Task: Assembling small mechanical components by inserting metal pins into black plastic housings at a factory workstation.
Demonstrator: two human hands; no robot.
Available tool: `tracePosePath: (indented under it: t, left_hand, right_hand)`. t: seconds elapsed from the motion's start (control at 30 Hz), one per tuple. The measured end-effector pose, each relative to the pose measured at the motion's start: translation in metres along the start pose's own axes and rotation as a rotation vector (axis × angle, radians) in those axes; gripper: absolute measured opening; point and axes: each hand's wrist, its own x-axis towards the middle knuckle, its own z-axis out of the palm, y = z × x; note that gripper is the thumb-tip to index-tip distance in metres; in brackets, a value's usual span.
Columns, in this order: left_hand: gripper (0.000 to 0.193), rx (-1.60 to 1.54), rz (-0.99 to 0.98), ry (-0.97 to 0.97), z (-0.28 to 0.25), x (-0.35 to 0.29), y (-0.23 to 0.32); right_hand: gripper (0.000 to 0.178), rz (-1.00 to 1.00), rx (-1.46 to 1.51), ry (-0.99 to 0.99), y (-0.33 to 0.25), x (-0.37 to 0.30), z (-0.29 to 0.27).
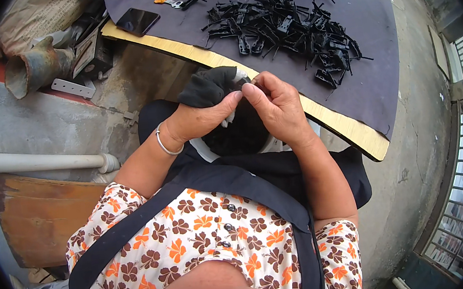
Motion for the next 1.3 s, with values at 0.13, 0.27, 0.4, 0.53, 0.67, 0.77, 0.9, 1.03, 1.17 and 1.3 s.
tracePosePath:
  t: [0.13,0.27,0.4,0.53,0.67,0.77,0.9,1.03,1.17,1.3]
  left_hand:
    - [0.02,0.252,0.105,0.132,0.005,-0.002,-0.007]
    - [0.019,0.589,0.481,0.232,0.006,0.002,-0.006]
    - [0.018,0.759,0.561,0.246,0.005,0.004,-0.009]
    - [0.015,0.281,0.285,0.244,0.011,0.003,-0.008]
    - [0.017,0.189,0.299,0.297,-0.001,0.003,-0.014]
    - [0.021,-0.081,0.06,0.255,-0.002,-0.002,-0.006]
    - [0.027,-0.133,-0.101,0.166,0.002,-0.003,-0.001]
    - [0.029,0.098,0.076,0.026,0.002,0.0,-0.011]
    - [0.025,0.088,0.13,0.021,0.005,0.001,-0.016]
    - [0.023,0.116,0.097,0.076,0.008,-0.001,-0.009]
  right_hand:
    - [0.027,-0.177,-0.135,-0.011,0.001,-0.002,0.007]
    - [0.028,-0.087,-0.28,0.064,0.005,-0.002,0.014]
    - [0.025,-0.071,-0.064,0.106,0.021,0.0,0.024]
    - [0.023,0.058,0.147,-0.006,0.015,-0.001,0.011]
    - [0.02,-0.135,-0.171,0.085,0.003,0.001,0.003]
    - [0.015,0.038,-0.305,-0.094,0.002,-0.001,-0.003]
    - [0.015,-0.225,-0.366,0.002,0.001,0.001,-0.006]
    - [0.009,-0.149,-0.089,0.047,0.007,0.001,0.002]
    - [0.021,-0.022,-0.076,-0.034,0.004,0.002,-0.004]
    - [0.028,-0.097,-0.225,-0.123,0.006,0.001,-0.005]
